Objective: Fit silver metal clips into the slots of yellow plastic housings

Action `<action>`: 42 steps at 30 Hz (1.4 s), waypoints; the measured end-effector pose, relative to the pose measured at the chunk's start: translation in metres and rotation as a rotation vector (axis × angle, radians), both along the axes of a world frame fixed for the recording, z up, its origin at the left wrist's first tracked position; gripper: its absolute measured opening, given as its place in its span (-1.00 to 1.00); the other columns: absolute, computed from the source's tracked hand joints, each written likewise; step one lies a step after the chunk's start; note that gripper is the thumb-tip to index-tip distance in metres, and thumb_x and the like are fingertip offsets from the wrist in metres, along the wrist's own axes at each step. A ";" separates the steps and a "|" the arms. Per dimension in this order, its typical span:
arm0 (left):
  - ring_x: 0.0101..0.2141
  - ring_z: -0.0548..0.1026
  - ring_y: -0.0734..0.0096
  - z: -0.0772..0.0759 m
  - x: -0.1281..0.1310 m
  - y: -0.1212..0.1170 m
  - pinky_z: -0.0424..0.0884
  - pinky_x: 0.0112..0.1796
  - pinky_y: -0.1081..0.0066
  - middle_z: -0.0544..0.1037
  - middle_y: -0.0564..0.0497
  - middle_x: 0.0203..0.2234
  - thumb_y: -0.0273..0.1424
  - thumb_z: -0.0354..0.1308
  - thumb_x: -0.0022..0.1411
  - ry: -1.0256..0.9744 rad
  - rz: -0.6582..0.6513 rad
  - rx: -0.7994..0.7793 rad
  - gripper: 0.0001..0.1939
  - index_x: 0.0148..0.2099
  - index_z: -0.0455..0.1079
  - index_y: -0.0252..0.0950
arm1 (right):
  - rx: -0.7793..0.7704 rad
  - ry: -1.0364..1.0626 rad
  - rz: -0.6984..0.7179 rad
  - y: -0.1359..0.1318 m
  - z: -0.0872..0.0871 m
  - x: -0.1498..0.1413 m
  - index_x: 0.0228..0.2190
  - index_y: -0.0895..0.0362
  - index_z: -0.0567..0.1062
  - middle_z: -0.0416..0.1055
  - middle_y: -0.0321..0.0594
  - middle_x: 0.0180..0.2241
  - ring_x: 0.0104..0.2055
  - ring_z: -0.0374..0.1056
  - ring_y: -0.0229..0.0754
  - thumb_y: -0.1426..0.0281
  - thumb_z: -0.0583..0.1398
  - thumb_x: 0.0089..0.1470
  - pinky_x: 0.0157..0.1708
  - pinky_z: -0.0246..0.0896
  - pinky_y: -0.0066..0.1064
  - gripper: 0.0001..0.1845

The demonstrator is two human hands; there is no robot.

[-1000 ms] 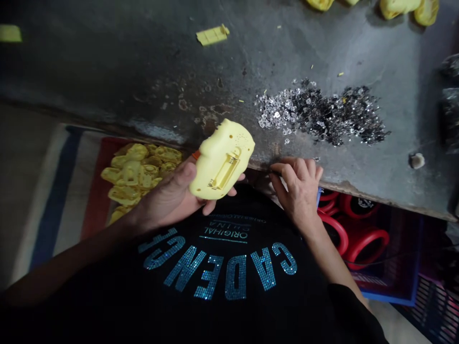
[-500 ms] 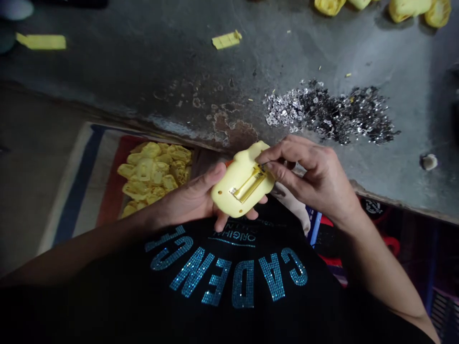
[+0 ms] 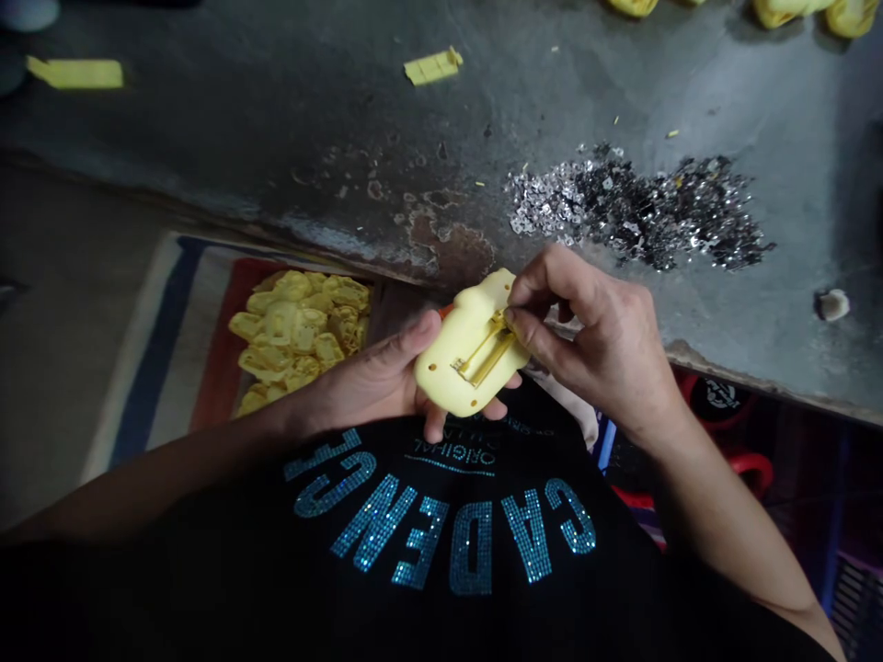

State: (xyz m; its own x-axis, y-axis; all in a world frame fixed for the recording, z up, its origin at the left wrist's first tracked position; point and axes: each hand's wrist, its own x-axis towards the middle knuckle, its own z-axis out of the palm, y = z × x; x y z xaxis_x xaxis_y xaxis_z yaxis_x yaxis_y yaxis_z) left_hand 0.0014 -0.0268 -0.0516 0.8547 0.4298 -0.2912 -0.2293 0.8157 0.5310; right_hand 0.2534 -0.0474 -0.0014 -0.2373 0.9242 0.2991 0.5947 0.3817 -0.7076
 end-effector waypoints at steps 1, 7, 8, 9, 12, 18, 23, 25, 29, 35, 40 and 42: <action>-0.06 0.83 0.00 0.000 0.000 0.000 0.63 -0.47 0.50 0.78 -0.21 0.04 0.11 0.38 0.48 -0.005 0.003 0.006 -0.26 0.49 0.38 -0.14 | 0.013 0.002 -0.004 -0.001 -0.001 -0.001 -0.21 -0.10 0.55 0.62 -0.37 -0.28 -0.30 0.54 -0.15 0.45 0.38 0.35 -0.29 0.51 -0.21 -0.82; -0.08 0.83 0.03 0.001 0.003 -0.002 0.65 -0.44 0.51 0.79 -0.17 0.03 0.12 0.32 0.54 -0.029 0.019 0.053 -0.29 0.55 0.37 -0.03 | 0.087 -0.069 -0.047 -0.006 -0.007 -0.009 -0.21 -0.09 0.54 0.62 -0.34 -0.28 -0.31 0.53 -0.14 0.46 0.34 0.36 -0.30 0.45 -0.24 -0.83; -0.09 0.83 0.04 0.002 0.003 -0.003 0.65 -0.44 0.51 0.79 -0.16 0.04 0.12 0.32 0.54 -0.028 0.025 0.066 -0.29 0.57 0.37 0.00 | 0.109 -0.104 -0.052 -0.007 -0.008 -0.011 -0.21 -0.08 0.53 0.62 -0.34 -0.29 -0.31 0.52 -0.14 0.47 0.33 0.36 -0.29 0.44 -0.24 -0.83; -0.10 0.84 0.05 0.002 0.004 -0.003 0.66 -0.44 0.52 0.78 -0.15 0.05 0.11 0.32 0.54 -0.021 0.031 0.077 -0.28 0.58 0.35 0.03 | 0.138 -0.145 -0.054 -0.008 -0.008 -0.012 -0.21 -0.07 0.52 0.61 -0.33 -0.29 -0.32 0.51 -0.15 0.49 0.31 0.36 -0.29 0.42 -0.25 -0.82; -0.09 0.84 0.07 0.003 0.005 -0.002 0.67 -0.43 0.53 0.74 -0.14 0.16 0.10 0.35 0.52 -0.002 0.037 0.089 -0.22 0.63 0.28 0.10 | 0.250 -0.305 -0.058 -0.009 -0.008 -0.018 -0.21 0.00 0.48 0.58 -0.32 -0.32 -0.34 0.48 -0.19 0.50 0.26 0.41 -0.32 0.34 -0.30 -0.85; -0.05 0.84 0.06 -0.006 0.003 0.001 0.70 -0.42 0.50 0.68 -0.25 0.31 0.13 0.33 0.53 -0.033 0.019 0.003 -0.05 0.73 0.06 -0.02 | 0.313 -0.405 -0.121 -0.017 -0.008 -0.018 -0.16 0.01 0.53 0.64 -0.35 -0.33 -0.37 0.51 -0.21 0.47 0.32 0.47 -0.32 0.32 -0.33 -0.88; -0.01 0.83 -0.02 -0.008 0.003 0.006 0.68 -0.45 0.50 0.67 -0.40 0.29 0.12 0.30 0.54 -0.072 -0.061 -0.067 -0.04 0.71 0.12 -0.25 | 0.359 -0.373 -0.092 -0.021 -0.016 -0.007 0.04 -0.05 0.59 0.78 -0.25 -0.06 -0.16 0.65 -0.09 0.52 0.31 0.46 -0.17 0.40 -0.20 -0.75; 0.00 0.82 -0.05 -0.008 0.004 0.007 0.67 -0.47 0.52 0.68 -0.40 0.27 0.12 0.33 0.50 -0.083 -0.078 -0.075 -0.02 0.69 0.14 -0.25 | 0.393 -0.412 -0.051 -0.021 -0.020 -0.005 0.11 -0.06 0.60 0.77 -0.19 0.03 -0.10 0.64 -0.04 0.51 0.30 0.47 -0.13 0.39 -0.13 -0.71; -0.08 0.84 -0.01 -0.011 0.005 0.007 0.64 -0.51 0.53 0.73 -0.35 0.20 0.16 0.35 0.46 -0.104 -0.084 -0.066 -0.02 0.67 0.18 -0.22 | 0.436 -0.431 -0.041 -0.025 -0.027 -0.006 0.21 -0.08 0.58 0.76 -0.18 0.05 -0.09 0.61 0.01 0.51 0.30 0.46 -0.12 0.35 -0.08 -0.61; -0.17 0.85 0.07 -0.013 0.005 0.003 0.73 -0.42 0.47 0.78 -0.29 0.08 0.23 0.32 0.46 -0.124 -0.084 -0.037 -0.04 0.63 0.23 -0.21 | 0.398 -0.298 -0.066 -0.035 -0.032 -0.010 0.25 -0.12 0.60 0.75 -0.16 0.06 -0.07 0.62 0.04 0.60 0.31 0.39 -0.10 0.46 -0.08 -0.46; -0.14 0.85 0.03 -0.011 0.004 0.000 0.76 -0.38 0.43 0.77 -0.28 0.10 0.24 0.31 0.47 -0.110 -0.054 0.003 -0.02 0.67 0.15 -0.11 | 0.367 -0.185 -0.092 -0.036 -0.033 -0.009 0.14 -0.15 0.70 0.74 -0.19 0.03 -0.09 0.62 0.02 0.63 0.29 0.37 -0.08 0.49 -0.08 -0.50; -0.12 0.85 0.02 -0.009 0.004 -0.001 0.76 -0.39 0.44 0.77 -0.27 0.10 0.23 0.33 0.47 -0.101 -0.050 0.009 -0.01 0.69 0.11 -0.08 | 0.295 -0.082 -0.102 -0.029 -0.029 -0.004 0.10 -0.15 0.73 0.73 -0.21 0.00 -0.03 0.63 0.00 0.58 0.33 0.38 -0.05 0.51 -0.11 -0.57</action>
